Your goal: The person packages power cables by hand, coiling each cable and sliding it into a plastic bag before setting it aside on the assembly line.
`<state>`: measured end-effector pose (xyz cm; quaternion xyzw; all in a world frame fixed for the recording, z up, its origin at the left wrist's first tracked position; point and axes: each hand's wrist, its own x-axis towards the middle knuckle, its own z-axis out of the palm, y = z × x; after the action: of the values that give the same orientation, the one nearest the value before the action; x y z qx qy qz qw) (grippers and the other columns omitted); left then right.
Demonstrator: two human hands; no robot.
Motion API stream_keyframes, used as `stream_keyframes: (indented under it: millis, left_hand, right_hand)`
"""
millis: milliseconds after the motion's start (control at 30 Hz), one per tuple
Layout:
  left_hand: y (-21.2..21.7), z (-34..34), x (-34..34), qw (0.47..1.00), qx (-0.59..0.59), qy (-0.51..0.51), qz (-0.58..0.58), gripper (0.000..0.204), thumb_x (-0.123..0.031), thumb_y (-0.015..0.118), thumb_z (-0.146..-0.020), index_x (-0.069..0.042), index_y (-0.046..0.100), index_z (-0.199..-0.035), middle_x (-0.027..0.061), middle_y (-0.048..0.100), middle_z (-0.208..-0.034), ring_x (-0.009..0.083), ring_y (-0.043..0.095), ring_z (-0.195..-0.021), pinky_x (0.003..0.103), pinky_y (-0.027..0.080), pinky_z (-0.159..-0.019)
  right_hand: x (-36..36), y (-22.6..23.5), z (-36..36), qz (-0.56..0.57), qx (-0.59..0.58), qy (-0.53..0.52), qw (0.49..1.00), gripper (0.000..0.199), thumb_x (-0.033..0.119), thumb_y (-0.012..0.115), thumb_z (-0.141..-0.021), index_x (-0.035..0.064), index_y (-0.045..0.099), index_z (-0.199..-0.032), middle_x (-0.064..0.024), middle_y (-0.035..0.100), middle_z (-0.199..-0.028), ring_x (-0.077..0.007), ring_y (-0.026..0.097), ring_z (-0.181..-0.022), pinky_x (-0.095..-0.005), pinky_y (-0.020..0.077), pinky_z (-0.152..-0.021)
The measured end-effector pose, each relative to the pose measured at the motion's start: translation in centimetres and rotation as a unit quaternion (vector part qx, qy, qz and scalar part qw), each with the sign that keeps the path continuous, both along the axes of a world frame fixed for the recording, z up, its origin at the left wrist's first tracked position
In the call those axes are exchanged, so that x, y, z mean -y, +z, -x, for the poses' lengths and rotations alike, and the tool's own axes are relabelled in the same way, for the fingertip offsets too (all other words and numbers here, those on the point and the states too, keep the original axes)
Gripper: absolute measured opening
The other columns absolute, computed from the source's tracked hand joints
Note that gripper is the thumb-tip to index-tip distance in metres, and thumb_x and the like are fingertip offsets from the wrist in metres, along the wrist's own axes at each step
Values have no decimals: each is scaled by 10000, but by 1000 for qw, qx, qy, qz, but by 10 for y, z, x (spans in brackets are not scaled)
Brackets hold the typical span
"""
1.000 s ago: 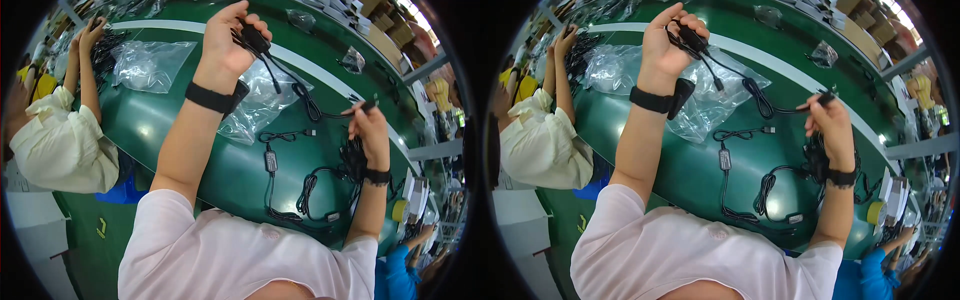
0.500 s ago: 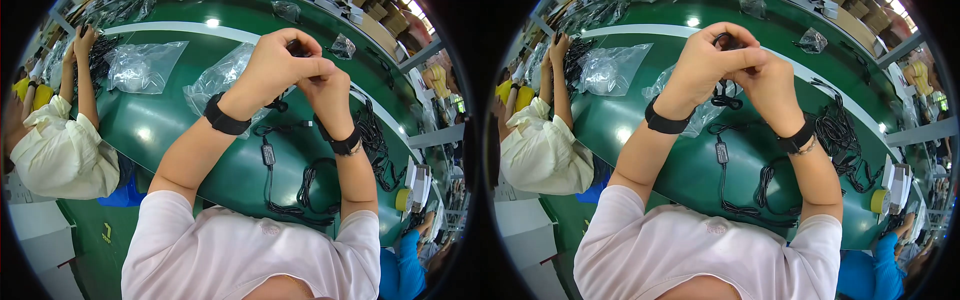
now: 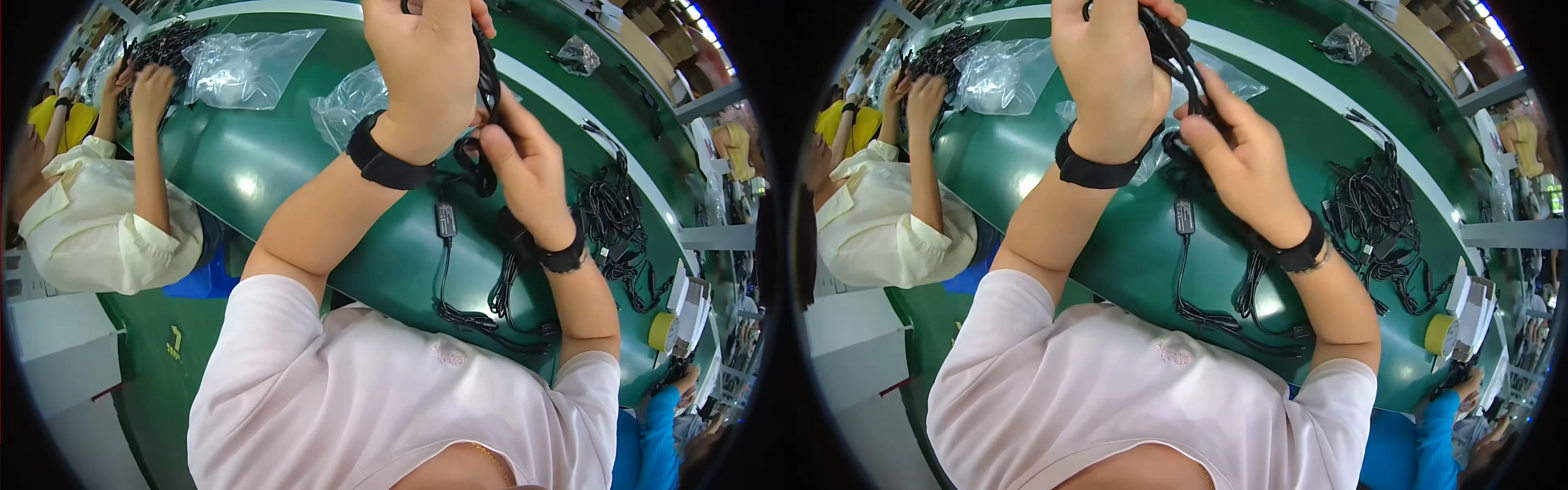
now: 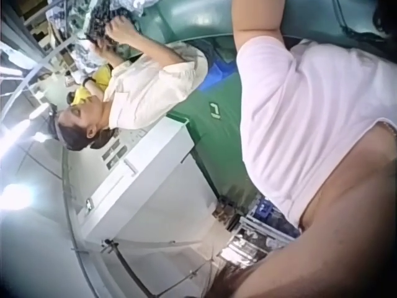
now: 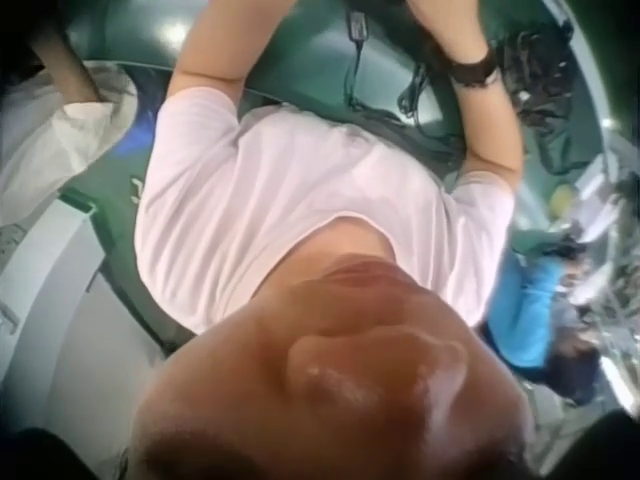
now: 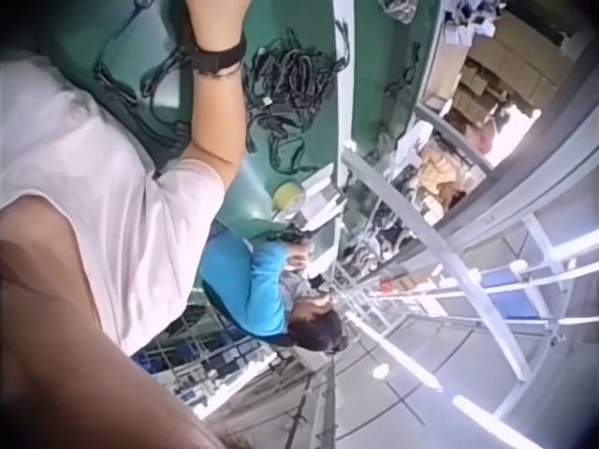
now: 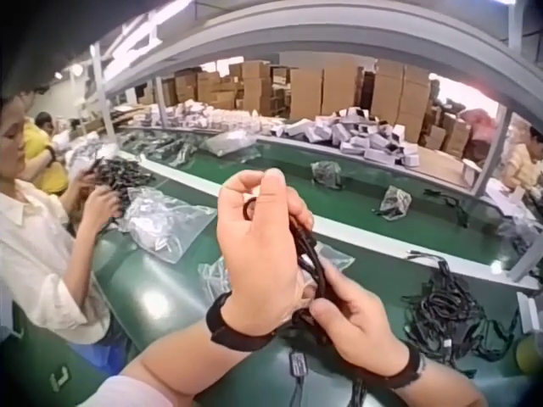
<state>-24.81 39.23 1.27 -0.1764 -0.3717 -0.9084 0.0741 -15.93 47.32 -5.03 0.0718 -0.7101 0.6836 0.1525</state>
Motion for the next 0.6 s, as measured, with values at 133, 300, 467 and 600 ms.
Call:
stream_keyframes:
  millis: [133, 300, 467, 600]
  left_hand:
    - [-8, 10, -2, 999, -19, 25, 7, 174, -186, 501, -901, -46, 401, -920, 41, 500, -667, 101, 481, -550, 213, 424, -515]
    - [-8, 27, -3, 999, 6, 17, 31, 188, -192, 505, -900, -44, 392, -928, 40, 488, -661, 101, 478, -546, 214, 428, -507]
    - [-6, 3, -9, 998, -25, 32, 41, 206, -204, 503, -902, -38, 385, -926, 40, 483, -662, 97, 477, -549, 212, 429, -511]
    - [6, -24, 10, 993, -24, 10, 114, 207, -217, 510, -899, -49, 396, -939, 31, 486, -677, 96, 477, -561, 209, 426, -527]
  right_hand:
    - [0, 24, 9, 77, 88, -3, 993, 370, 86, 529, -859, -44, 468, -1200, -53, 599, -880, -69, 539, -779, -192, 436, -697]
    - [-16, 32, 25, 194, 188, 87, 959, 342, 135, 549, -853, -28, 514, -1152, -21, 571, -756, -57, 516, -687, -171, 420, -639]
    - [-32, 28, 9, 214, 246, 167, 930, 264, 186, 581, -842, -27, 573, -999, -26, 575, -731, -76, 529, -646, -185, 433, -612]
    - [-30, 19, -18, 134, 263, 174, 939, 224, 208, 579, -845, -9, 583, -900, -25, 579, -740, -76, 519, -660, -196, 416, -607]
